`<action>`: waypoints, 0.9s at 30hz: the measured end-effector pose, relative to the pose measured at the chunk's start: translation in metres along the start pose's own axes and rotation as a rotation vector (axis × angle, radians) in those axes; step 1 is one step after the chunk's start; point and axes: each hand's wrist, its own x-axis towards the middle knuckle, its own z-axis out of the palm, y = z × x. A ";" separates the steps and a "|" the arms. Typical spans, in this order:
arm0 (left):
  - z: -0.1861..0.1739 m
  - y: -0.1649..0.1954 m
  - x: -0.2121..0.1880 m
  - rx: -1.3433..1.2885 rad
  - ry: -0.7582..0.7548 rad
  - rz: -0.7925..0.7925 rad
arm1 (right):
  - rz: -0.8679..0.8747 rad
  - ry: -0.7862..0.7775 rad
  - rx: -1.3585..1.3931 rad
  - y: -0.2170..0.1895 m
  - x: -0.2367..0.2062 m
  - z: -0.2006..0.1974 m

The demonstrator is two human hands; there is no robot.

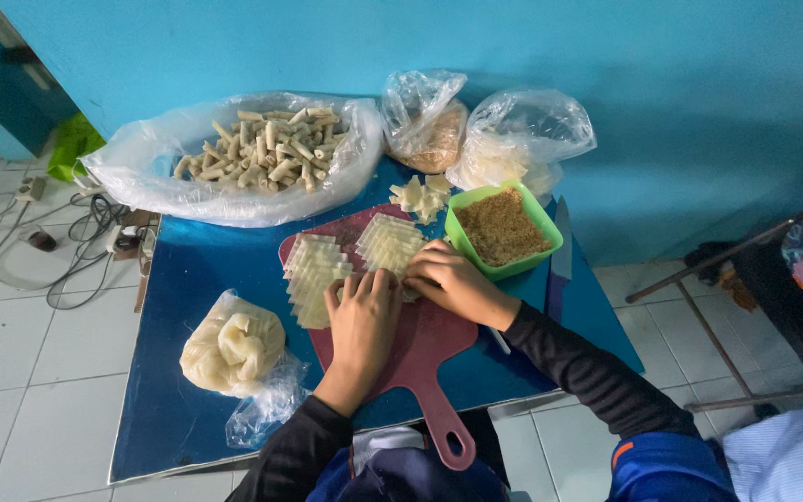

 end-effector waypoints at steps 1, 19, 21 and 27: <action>-0.001 0.001 0.000 -0.009 -0.002 0.002 | 0.000 -0.006 0.002 -0.001 0.001 -0.002; -0.003 0.003 0.004 -0.079 0.029 0.017 | 0.001 0.015 -0.025 -0.007 0.003 -0.005; -0.002 0.004 0.004 -0.084 0.038 0.017 | 0.024 0.008 -0.044 -0.008 0.003 -0.008; -0.001 0.004 0.005 -0.102 0.050 0.030 | 0.003 0.074 -0.087 -0.015 0.004 -0.009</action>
